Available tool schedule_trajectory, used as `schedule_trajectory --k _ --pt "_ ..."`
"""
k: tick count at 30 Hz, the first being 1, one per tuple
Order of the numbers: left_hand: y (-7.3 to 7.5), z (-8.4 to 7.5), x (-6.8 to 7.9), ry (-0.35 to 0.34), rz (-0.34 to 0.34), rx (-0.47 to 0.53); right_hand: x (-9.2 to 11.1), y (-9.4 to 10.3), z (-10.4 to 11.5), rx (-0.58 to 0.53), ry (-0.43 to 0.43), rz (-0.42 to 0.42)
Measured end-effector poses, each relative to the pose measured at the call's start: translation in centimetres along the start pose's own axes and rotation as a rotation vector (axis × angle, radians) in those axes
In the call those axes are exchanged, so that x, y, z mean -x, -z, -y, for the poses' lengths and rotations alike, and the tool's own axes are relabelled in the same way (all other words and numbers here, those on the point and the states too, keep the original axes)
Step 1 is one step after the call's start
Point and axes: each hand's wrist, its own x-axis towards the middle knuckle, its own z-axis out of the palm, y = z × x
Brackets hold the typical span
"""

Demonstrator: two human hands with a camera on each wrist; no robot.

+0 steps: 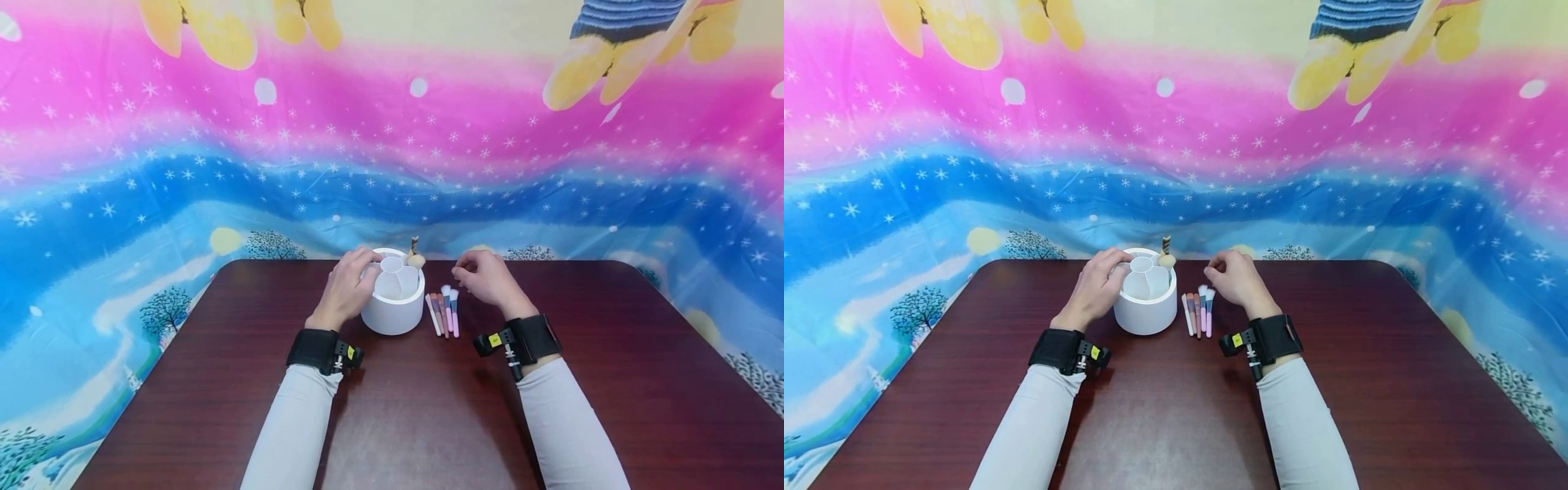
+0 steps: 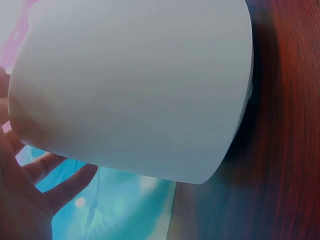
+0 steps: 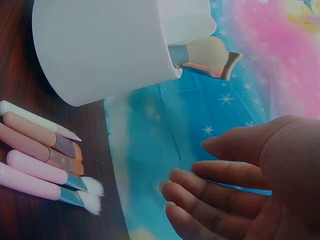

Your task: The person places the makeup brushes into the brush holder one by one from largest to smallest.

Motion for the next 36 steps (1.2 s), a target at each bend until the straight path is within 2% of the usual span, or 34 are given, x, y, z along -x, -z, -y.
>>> schedule_trajectory --k 3,6,9,13,15,20,26,32,36 --pt "-0.1 0.1 -0.1 0.004 -0.013 0.001 -0.1 -0.1 -0.2 0.030 -0.009 0.009" --pt "0.0 0.1 -0.2 0.003 -0.028 0.002 -0.2 -0.3 -0.7 0.114 -0.038 0.055" --pt "0.1 0.0 -0.3 0.008 -0.041 0.003 -0.2 -0.8 -1.2 0.206 -0.072 0.150" --pt "0.2 -0.2 -0.2 0.031 -0.042 -0.018 -0.1 -1.7 -1.6 0.263 -0.117 0.286" --pt "0.2 -0.2 -0.2 0.041 -0.045 -0.028 0.0 -2.2 -1.7 0.283 -0.134 0.316" --pt "0.0 -0.3 -0.2 0.035 -0.048 -0.034 0.2 -2.8 -1.6 0.313 -0.182 0.334" --pt "-0.1 -0.2 -0.2 0.025 -0.028 0.022 0.2 -3.1 -1.6 0.325 -0.219 0.353" --pt "-0.5 -0.3 -0.5 -0.046 0.019 0.061 0.2 -3.0 -1.7 0.318 -0.239 0.362" --pt "-0.7 -0.3 -0.5 -0.051 0.032 0.062 0.2 -3.0 -1.8 0.327 -0.233 0.372"
